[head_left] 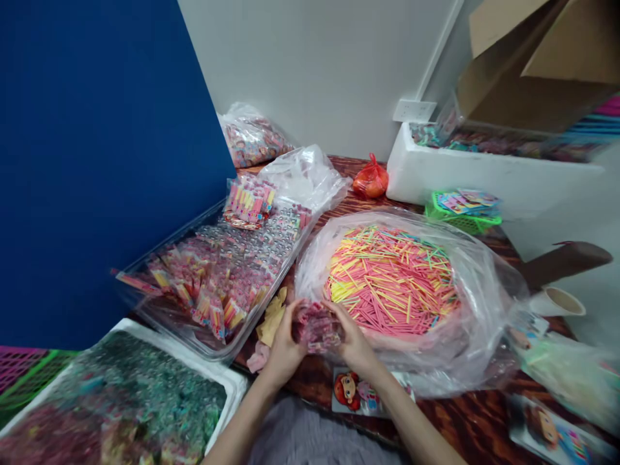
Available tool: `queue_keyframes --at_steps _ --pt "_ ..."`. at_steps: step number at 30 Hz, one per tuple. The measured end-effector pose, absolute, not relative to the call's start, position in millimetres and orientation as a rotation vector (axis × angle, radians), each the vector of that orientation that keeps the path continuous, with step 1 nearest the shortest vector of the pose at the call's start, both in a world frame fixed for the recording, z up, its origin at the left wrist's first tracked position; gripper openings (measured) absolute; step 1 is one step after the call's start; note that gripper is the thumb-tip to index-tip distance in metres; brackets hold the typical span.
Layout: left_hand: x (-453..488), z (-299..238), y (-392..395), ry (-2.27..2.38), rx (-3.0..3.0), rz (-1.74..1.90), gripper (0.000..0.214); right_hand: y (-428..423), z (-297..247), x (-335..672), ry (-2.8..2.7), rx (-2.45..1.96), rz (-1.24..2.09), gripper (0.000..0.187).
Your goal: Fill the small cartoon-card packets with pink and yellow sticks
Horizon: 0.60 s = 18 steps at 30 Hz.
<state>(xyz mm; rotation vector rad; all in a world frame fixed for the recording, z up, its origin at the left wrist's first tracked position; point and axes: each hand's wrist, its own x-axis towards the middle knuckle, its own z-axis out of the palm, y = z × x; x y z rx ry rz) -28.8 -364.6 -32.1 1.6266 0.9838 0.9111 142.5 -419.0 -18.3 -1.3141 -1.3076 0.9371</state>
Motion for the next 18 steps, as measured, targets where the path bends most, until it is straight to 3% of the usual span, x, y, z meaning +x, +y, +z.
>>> queue_keyframes --at_steps 3,9,11,15,18 --pt "-28.7 -53.9 -357.2 0.960 1.713 0.854 0.067 -408.8 -46.0 138.8 -1.331 -1.318 0.873 0.045" --pt "-32.4 -52.5 -344.4 0.902 1.826 0.871 0.051 -397.4 -51.2 145.3 -1.413 -1.342 0.838 0.035" --pt "-30.8 -50.5 -341.2 0.902 1.805 0.872 0.049 -395.3 -49.3 149.0 -1.445 -1.362 0.839 0.041" --pt "-27.0 -47.6 -338.2 0.907 1.707 0.862 0.051 -399.0 -25.3 154.3 -1.572 -1.442 0.725 0.070" --pt "-25.2 -46.0 -338.4 0.909 1.595 0.815 0.053 -404.1 3.6 153.5 -1.720 -1.462 0.602 0.061"
